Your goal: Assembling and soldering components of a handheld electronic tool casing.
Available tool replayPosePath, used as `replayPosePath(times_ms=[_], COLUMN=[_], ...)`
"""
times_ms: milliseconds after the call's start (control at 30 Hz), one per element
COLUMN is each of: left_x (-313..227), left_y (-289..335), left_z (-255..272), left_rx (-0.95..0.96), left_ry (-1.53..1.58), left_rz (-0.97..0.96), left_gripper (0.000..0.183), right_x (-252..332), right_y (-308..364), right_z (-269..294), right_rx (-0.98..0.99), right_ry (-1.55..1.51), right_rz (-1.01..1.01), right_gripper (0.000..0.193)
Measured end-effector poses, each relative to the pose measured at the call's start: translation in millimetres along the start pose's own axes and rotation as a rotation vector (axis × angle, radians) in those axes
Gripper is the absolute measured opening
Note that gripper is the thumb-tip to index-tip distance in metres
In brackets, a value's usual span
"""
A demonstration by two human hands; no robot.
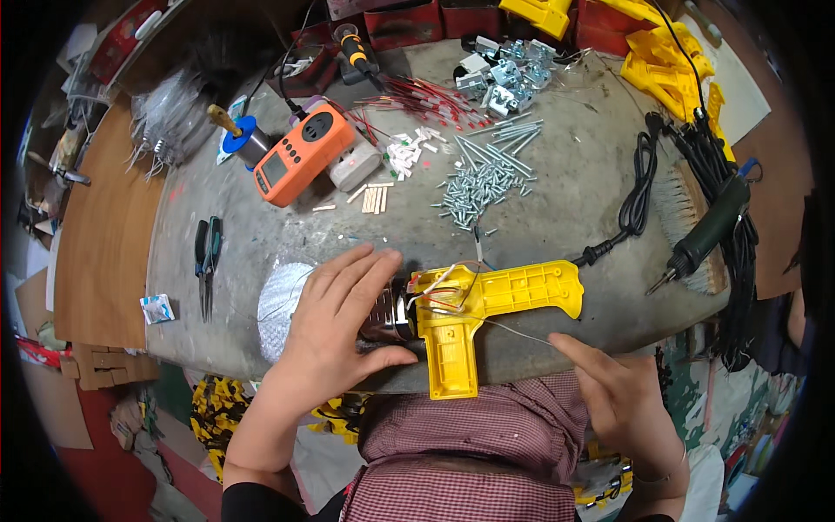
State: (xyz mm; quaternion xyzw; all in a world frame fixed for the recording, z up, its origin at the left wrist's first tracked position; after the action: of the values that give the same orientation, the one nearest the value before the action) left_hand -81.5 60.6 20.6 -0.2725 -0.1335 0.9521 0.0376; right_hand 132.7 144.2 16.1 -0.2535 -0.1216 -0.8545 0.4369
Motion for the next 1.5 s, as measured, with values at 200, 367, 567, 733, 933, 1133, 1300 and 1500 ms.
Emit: replayPosePath(times_ms=[200,367,567,733,933,1133,1300,1500], left_x=[18,29,32,28,29,28,27,27], left_y=[-2,6,3,0,0,-1,-2,-1], left_z=[-5,-4,-5,-4,-3,-3,-3,-2], left_rx=[0.073,0.086,0.105,0.096,0.084,0.082,0.084,0.077], left_ry=[-0.038,0.018,0.039,0.073,0.093,0.105,0.109,0.114], left_rz=[0.100,0.109,0.127,0.105,0.106,0.094,0.091,0.075], left_gripper=[0.085,0.077,0.074,0.071,0.070,0.069,0.069,0.069], right_x=[14,30,39,45,17,11,13,14], right_y=[-18,-33,-46,-45,-56,-58,-61,-61], right_z=[-9,-18,-20,-18,-24,-28,-25,-27], right_rx=[-0.028,-0.017,0.103,0.136,0.335,0.298,0.356,0.394], right_ry=[0.103,0.134,0.124,0.087,-0.235,-0.257,-0.251,-0.216], right_rz=[0.123,0.215,0.174,0.196,-0.070,0.102,0.115,0.109], right_gripper=[0.049,0.051,0.048,0.044,0.043,0.040,0.041,0.040])
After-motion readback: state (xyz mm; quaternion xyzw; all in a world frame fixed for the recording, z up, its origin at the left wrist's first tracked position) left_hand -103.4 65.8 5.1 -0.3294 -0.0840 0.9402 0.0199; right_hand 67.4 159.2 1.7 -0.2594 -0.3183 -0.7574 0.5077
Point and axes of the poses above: each hand's wrist, its own y-axis away from the middle knuckle, its own z-axis out of the back of the hand, x = y × z, the point moved 10 cm from there along -y, towards the middle knuckle, and after that the axes turned 8 degrees about y, right-handed, at the moved point
